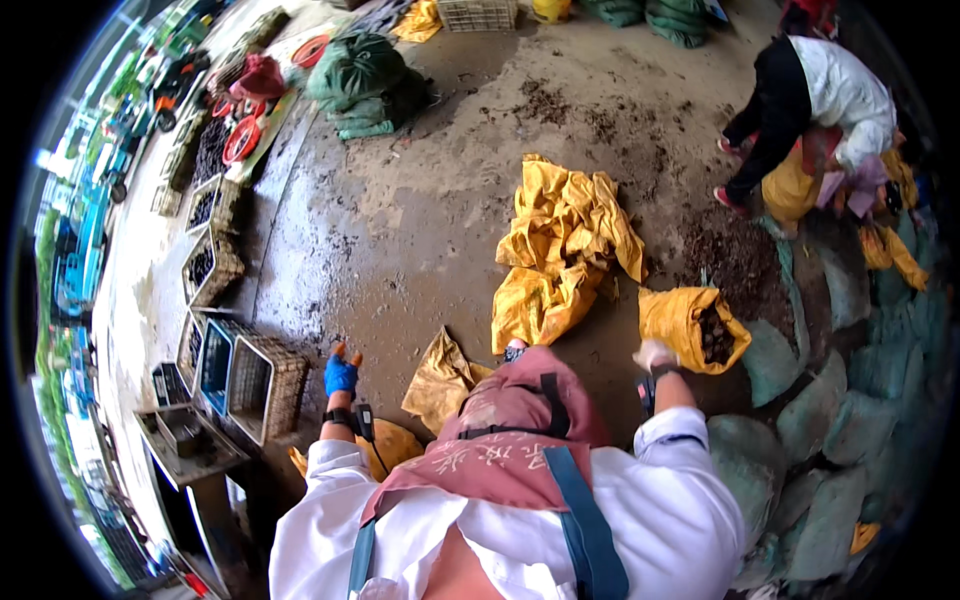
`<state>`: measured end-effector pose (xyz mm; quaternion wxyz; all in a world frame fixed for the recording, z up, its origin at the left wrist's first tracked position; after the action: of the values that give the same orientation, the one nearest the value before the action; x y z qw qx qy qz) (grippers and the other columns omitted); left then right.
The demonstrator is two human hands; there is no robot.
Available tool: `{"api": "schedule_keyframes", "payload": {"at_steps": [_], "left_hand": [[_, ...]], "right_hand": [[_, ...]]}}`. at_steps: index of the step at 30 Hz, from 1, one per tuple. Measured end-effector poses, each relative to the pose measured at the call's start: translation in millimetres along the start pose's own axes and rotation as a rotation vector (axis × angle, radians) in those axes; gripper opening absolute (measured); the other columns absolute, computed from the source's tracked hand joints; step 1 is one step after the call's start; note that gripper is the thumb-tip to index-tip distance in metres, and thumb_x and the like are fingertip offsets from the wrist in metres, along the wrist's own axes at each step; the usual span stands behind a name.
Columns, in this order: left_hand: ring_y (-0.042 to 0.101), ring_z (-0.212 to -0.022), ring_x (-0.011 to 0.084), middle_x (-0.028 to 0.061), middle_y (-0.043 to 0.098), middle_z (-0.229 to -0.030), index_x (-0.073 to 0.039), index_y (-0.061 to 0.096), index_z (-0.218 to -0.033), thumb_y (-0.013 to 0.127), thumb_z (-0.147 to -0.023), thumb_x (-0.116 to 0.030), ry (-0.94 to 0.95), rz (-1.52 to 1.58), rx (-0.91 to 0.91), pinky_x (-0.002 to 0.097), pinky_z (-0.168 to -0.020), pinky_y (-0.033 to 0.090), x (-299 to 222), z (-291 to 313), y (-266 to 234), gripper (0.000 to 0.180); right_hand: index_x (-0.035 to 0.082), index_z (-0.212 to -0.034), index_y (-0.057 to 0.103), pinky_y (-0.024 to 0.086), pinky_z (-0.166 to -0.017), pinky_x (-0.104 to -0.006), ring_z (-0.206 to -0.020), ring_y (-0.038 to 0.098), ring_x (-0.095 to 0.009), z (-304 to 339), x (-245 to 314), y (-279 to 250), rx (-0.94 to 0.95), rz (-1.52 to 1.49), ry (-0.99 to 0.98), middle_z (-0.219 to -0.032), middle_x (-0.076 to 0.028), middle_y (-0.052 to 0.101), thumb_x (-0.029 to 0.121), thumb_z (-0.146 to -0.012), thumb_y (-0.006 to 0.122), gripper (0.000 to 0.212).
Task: The person peels water chestnuts using a small knife, placing the peeled fruit into a white bucket and discarding the shells into a crate in their lap. They later stand up and walk through the processing facility.
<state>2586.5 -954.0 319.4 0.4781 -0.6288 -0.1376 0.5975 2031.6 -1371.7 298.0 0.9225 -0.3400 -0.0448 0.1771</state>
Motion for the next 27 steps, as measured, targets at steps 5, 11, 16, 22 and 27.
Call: {"api": "schedule_keyframes", "payload": {"at_steps": [5, 11, 16, 22, 27], "left_hand": [[0.050, -0.114, 0.0288, 0.0200, 0.051, -0.123, 0.000, 0.051, -0.120, 0.076, -0.067, -0.019, -0.476, -0.096, 0.237, 0.0360, -0.095, 0.039, 55, 17, 16, 0.061], [0.046, -0.118, 0.0293, 0.0202, 0.050, -0.125, -0.002, 0.052, -0.119, 0.064, -0.075, -0.038, -0.706, -0.528, 0.694, 0.0373, -0.098, 0.036, 101, -68, 38, 0.058], [0.042, -0.122, 0.0297, 0.0188, 0.050, -0.124, -0.006, 0.051, -0.121, 0.050, -0.083, -0.048, -0.383, -0.895, 0.818, 0.0367, -0.103, 0.031, -40, -366, 82, 0.057], [0.058, -0.074, 0.0175, 0.0108, 0.064, -0.085, -0.002, 0.049, -0.118, 0.075, -0.071, -0.026, 0.222, -0.213, 0.255, 0.0303, -0.071, 0.048, -427, -759, 163, 0.058], [0.058, -0.086, 0.0164, 0.0086, 0.062, -0.096, -0.005, 0.047, -0.122, 0.069, -0.078, -0.014, 0.480, 0.748, 0.521, 0.0282, -0.074, 0.047, -732, -847, 264, 0.051]], "right_hand": [[0.010, -0.105, 0.062, 0.042, -0.089, -0.0383, -0.105, 0.053, -0.029, -70, 126, -124, 0.078, -0.180, -0.332, -0.111, -0.011, 0.059, 0.040, -0.077, 0.057, 0.041], [0.012, -0.108, 0.061, 0.042, -0.089, -0.0374, -0.106, 0.053, -0.029, -161, 182, -216, 0.009, -0.255, -0.281, -0.112, -0.010, 0.059, 0.041, -0.080, 0.057, 0.040], [0.013, -0.108, 0.062, 0.041, -0.092, -0.0355, -0.111, 0.051, -0.026, -184, 175, -270, 0.273, -0.176, 0.184, -0.118, -0.006, 0.057, 0.040, -0.079, 0.060, 0.039], [0.008, -0.100, 0.064, 0.045, -0.079, -0.0376, -0.094, 0.059, -0.028, -270, 151, -316, -0.034, -0.777, 0.139, -0.100, -0.010, 0.064, 0.034, -0.080, 0.059, 0.033], [0.005, -0.091, 0.067, 0.045, -0.078, -0.0417, -0.090, 0.059, -0.033, -386, 139, -291, 0.097, -0.314, 0.051, -0.094, -0.017, 0.064, 0.044, -0.081, 0.051, 0.043]]}}
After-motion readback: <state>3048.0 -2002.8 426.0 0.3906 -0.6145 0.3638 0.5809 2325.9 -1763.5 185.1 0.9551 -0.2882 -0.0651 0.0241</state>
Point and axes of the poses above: each hand's wrist, its own z-axis away from the middle knuckle, its own y-axis out of the palm, x = y × z, the point moved 6 cm from there along -z, towards the middle knuckle
